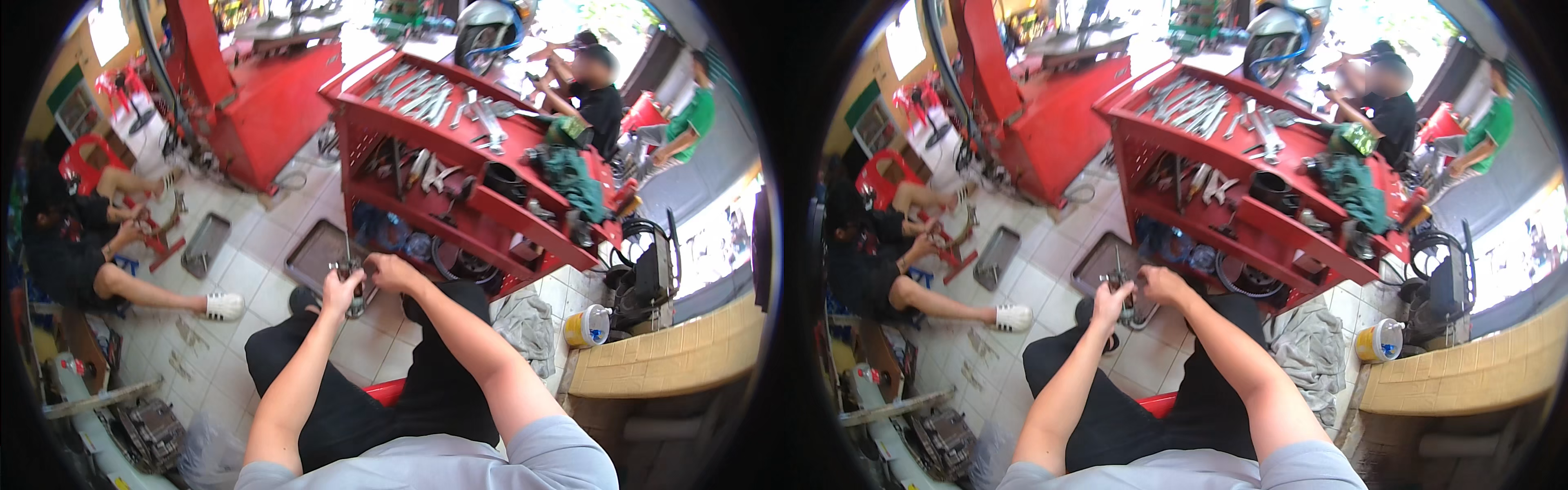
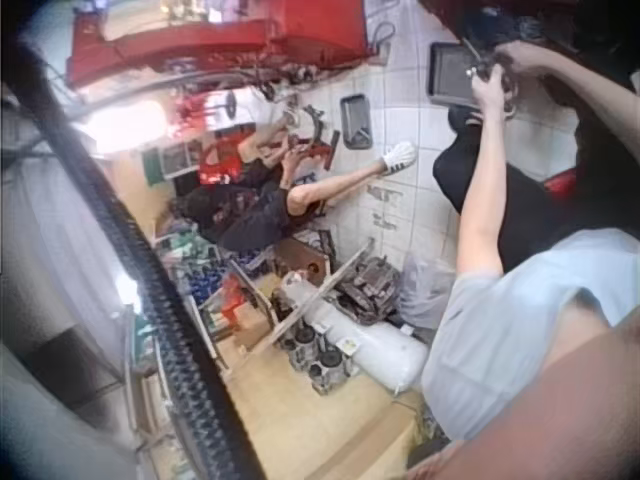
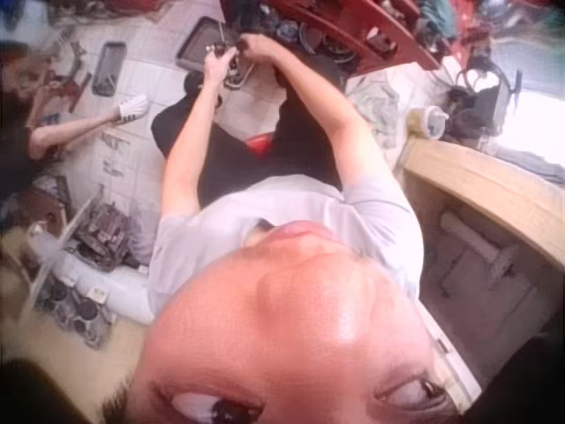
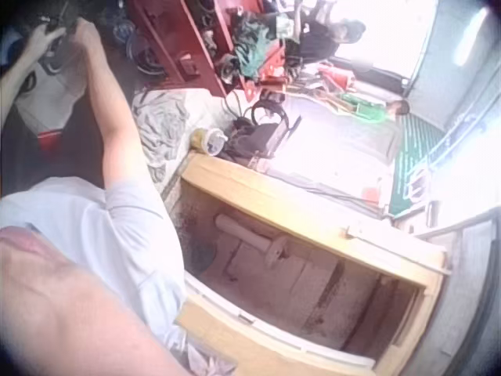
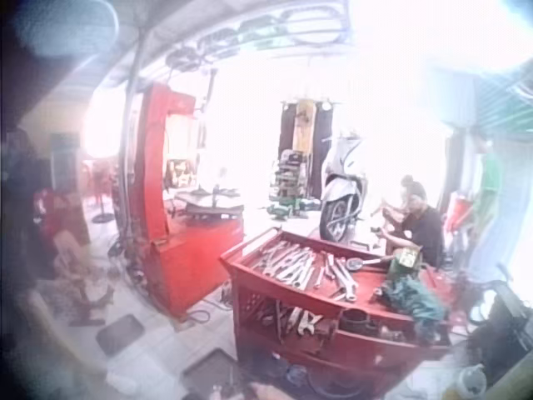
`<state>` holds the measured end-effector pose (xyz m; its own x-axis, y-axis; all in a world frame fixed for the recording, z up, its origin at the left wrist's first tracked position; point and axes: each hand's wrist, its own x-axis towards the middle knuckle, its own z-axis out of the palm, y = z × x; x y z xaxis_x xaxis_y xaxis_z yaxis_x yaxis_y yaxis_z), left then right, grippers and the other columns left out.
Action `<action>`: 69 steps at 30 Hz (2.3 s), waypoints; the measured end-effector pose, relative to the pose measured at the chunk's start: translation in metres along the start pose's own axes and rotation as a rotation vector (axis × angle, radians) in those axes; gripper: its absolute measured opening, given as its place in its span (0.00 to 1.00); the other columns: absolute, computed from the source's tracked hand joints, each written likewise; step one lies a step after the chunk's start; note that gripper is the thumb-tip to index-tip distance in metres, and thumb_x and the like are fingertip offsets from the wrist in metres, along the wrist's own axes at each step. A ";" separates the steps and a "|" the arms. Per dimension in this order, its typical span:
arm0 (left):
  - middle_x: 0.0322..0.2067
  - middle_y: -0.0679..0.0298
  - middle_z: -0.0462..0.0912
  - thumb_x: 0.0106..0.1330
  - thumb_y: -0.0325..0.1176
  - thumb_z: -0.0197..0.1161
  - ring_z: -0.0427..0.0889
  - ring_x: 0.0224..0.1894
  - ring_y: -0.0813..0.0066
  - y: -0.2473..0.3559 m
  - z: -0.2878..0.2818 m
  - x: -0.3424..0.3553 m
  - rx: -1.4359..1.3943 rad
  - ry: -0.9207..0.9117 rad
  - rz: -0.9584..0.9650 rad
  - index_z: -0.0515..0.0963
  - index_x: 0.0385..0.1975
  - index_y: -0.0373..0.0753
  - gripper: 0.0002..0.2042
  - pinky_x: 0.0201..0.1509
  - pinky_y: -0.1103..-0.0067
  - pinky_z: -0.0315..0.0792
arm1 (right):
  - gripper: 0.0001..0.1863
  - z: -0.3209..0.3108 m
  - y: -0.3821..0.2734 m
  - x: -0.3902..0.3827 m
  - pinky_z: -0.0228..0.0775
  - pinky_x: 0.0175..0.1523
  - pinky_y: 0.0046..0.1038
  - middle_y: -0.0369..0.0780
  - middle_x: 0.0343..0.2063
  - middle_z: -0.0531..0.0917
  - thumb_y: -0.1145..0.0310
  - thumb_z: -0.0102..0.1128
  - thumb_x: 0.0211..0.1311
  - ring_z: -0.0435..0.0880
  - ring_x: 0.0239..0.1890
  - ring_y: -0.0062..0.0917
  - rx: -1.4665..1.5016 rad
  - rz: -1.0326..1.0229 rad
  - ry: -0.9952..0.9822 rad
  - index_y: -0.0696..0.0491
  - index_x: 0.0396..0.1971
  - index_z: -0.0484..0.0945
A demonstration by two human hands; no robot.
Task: The person sits on a low stool in a workshop and uses a small wrench to tighten bolts on a cylindrical mechanical component held in their lap. They repeatedly adjust the component's position and rotate the wrench to secure the fasteners.
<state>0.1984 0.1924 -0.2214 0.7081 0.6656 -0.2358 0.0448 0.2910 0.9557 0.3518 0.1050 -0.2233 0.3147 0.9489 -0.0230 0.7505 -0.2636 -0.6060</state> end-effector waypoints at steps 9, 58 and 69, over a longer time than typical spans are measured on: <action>0.27 0.68 0.77 0.64 0.42 0.46 0.76 0.28 0.79 0.021 0.030 -0.109 -0.306 -0.127 0.054 0.74 0.34 0.42 0.13 0.32 0.82 0.70 | 0.21 -0.022 -0.112 -0.114 0.68 0.35 0.21 0.35 0.28 0.75 0.51 0.57 0.61 0.73 0.31 0.15 1.079 0.082 0.057 0.56 0.38 0.70; 0.19 0.53 0.74 0.70 0.42 0.48 0.77 0.24 0.62 0.006 0.000 -0.216 0.365 0.098 0.486 0.70 0.34 0.34 0.15 0.31 0.71 0.70 | 0.20 0.042 -0.135 -0.192 0.68 0.24 0.21 0.34 0.21 0.75 0.56 0.58 0.63 0.74 0.19 0.15 0.878 0.004 0.371 0.57 0.44 0.70; 0.15 0.64 0.70 0.70 0.40 0.47 0.70 0.18 0.77 0.012 -0.007 -0.211 0.604 0.085 0.712 0.69 0.27 0.36 0.14 0.25 0.75 0.66 | 0.18 0.034 -0.142 -0.193 0.69 0.25 0.21 0.34 0.21 0.74 0.58 0.57 0.64 0.74 0.19 0.15 0.870 -0.043 0.326 0.57 0.44 0.70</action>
<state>0.0442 0.0605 -0.1615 0.6570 0.6044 0.4506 -0.0043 -0.5946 0.8040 0.1648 -0.0348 -0.1597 0.5439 0.8242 0.1579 0.1065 0.1189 -0.9872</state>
